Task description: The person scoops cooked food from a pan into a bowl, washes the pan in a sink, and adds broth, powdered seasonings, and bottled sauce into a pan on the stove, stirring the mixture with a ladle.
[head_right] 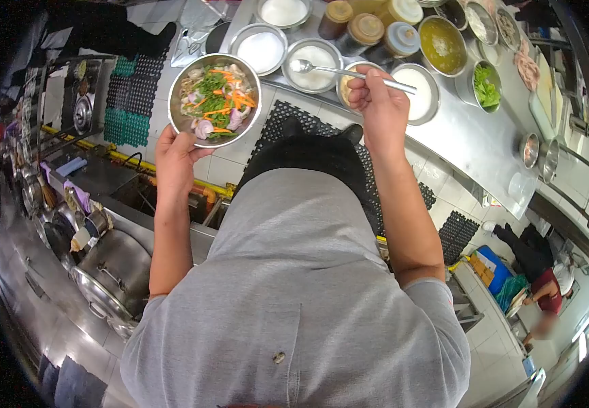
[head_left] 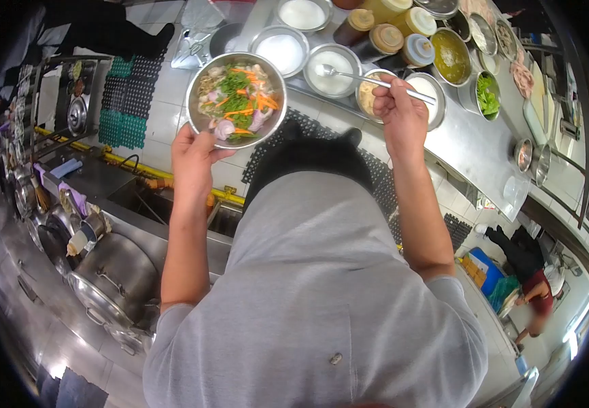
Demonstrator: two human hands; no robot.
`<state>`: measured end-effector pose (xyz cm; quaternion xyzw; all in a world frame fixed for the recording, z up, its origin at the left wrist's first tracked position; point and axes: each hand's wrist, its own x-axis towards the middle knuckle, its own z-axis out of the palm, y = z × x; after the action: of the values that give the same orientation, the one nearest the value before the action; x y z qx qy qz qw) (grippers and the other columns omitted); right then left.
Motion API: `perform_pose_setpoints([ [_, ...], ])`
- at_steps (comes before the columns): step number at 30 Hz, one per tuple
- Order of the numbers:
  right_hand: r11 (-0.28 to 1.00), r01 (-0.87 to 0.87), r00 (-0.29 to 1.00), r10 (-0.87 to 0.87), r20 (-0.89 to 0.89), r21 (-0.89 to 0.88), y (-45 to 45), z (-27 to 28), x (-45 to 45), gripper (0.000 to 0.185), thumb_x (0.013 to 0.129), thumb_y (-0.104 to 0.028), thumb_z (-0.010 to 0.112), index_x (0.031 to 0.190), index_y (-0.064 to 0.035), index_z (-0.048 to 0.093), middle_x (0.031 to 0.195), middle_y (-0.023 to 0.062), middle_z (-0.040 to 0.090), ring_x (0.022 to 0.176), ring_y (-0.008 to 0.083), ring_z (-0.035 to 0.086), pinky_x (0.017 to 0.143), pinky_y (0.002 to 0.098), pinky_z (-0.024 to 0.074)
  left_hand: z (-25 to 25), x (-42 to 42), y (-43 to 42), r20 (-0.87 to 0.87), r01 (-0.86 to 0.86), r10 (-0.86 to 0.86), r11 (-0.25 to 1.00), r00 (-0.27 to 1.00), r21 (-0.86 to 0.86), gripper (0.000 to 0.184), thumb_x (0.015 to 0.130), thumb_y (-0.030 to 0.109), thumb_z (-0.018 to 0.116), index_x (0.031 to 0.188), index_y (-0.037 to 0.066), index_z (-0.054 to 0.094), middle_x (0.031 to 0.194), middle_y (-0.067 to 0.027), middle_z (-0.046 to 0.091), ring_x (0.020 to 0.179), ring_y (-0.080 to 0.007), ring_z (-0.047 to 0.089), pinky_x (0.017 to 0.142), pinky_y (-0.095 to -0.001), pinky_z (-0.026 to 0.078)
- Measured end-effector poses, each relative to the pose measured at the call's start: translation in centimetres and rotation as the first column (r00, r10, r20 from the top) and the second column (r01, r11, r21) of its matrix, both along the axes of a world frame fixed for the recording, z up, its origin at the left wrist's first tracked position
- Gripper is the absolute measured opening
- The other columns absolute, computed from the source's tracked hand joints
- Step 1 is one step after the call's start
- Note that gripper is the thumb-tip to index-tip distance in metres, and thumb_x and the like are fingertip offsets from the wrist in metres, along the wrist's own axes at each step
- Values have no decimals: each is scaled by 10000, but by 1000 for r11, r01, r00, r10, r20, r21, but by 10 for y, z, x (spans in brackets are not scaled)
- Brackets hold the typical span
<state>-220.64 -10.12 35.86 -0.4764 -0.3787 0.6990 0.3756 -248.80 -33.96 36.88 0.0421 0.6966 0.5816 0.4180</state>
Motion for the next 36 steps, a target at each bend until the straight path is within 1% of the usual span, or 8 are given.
perform_pose_setpoints([
  [3,998,-38,999,39,-6,41,-16,33,-18,306,1128,-219,592,1190,50,724,914,84,739,736,132,652,702,280,540,4,2,2,14,11,-11,1000,1000,7,295,959,0,545,1231,-60,641,1116,-154,753,887,-215,782,733,-339,702],
  [6,855,-281,940,154,304,436,-36,55,-31,316,1126,-217,609,1185,57,753,911,84,729,753,136,676,687,275,539,3,6,5,27,36,-38,998,999,46,291,961,8,550,1223,-53,661,1104,-143,764,890,-205,782,734,-336,696],
  [7,854,-283,940,156,304,436,-35,50,-31,316,1126,-217,609,1185,57,753,911,84,729,753,136,676,687,275,539,3,5,4,27,35,-36,998,999,46,291,961,8,550,1223,-53,661,1104,-143,764,890,-205,782,734,-336,696],
  [9,619,-357,905,45,422,700,-25,32,-29,280,1113,-186,630,1169,58,755,922,93,729,738,136,673,686,278,548,2,7,6,25,54,-55,998,998,35,291,964,15,552,1226,-52,661,1111,-142,764,886,-204,782,735,-334,694],
  [19,914,-202,923,57,381,353,-3,-30,-22,324,1128,-201,593,1144,88,739,917,106,750,731,122,661,680,280,542,0,8,0,12,23,-23,1000,1000,1,256,970,22,558,1192,-36,672,1108,-139,758,918,-195,763,748,-325,675],
  [24,999,20,996,-24,85,49,6,-25,-9,308,1139,-202,566,1153,61,726,923,95,753,709,111,643,668,275,536,5,6,2,11,33,-33,999,999,8,265,966,17,550,1196,-37,672,1120,-141,755,921,-196,764,754,-327,677],
  [33,927,-169,946,56,320,336,2,-37,-21,308,1131,-220,605,1166,55,737,887,75,734,736,103,662,666,256,535,8,9,17,16,63,-64,997,998,36,271,963,11,548,1201,-54,660,1111,-149,755,902,-205,777,739,-326,690],
  [36,977,-79,974,33,226,197,2,-35,-19,297,1133,-211,590,1169,48,729,890,75,737,720,100,649,654,257,529,9,10,18,22,60,-61,998,998,26,272,974,20,552,1209,-52,669,1111,-148,757,921,-204,772,749,-327,682],
])
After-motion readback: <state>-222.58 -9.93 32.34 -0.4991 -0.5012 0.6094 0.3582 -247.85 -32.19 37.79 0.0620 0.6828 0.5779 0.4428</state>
